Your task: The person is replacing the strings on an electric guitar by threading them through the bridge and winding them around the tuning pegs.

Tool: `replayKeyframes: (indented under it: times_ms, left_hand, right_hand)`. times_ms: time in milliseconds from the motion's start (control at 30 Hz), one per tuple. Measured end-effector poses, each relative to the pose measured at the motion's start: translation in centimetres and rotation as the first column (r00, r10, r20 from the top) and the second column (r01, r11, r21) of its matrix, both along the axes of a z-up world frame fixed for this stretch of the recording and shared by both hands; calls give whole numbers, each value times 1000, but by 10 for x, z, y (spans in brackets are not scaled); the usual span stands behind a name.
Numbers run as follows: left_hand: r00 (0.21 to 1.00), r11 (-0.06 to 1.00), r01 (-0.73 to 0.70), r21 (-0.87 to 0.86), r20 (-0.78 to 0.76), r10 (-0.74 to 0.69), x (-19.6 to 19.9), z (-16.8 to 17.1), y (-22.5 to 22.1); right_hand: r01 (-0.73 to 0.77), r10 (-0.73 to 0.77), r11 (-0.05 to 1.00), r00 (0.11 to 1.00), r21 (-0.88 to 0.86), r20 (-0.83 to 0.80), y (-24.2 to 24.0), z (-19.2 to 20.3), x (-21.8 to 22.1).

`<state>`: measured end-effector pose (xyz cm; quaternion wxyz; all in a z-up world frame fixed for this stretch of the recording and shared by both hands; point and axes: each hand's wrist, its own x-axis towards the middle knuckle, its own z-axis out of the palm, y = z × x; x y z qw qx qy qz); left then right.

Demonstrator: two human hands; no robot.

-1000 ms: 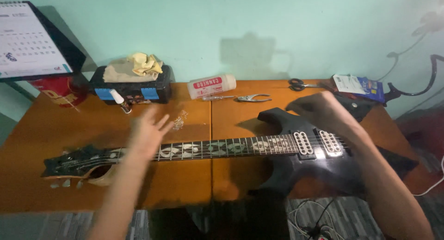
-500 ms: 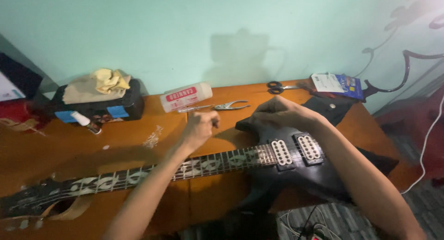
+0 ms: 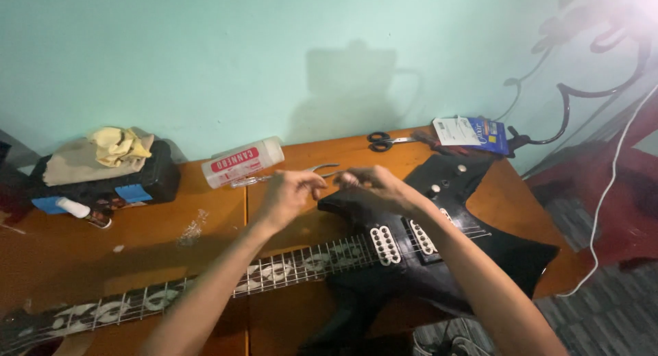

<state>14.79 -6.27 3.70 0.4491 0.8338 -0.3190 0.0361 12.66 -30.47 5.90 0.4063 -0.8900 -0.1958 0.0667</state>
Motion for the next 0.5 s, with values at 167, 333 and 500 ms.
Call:
replayKeyframes:
  times_ms: [167,333,500]
  left_hand:
    - [981,972,-182,-152,-99,168,9,13,32]
    - [978,932,-198,-303,-120,168,13,18,46]
    - [983,909,-174,-379,-126,136,17,16,48]
  right_hand:
    - [81,-32,987,947,-139,321,7,-46,57]
    - [15,87,843,983,-538,164,49,-76,109]
    - [39,146,746,965,-665,220,51,-120,147]
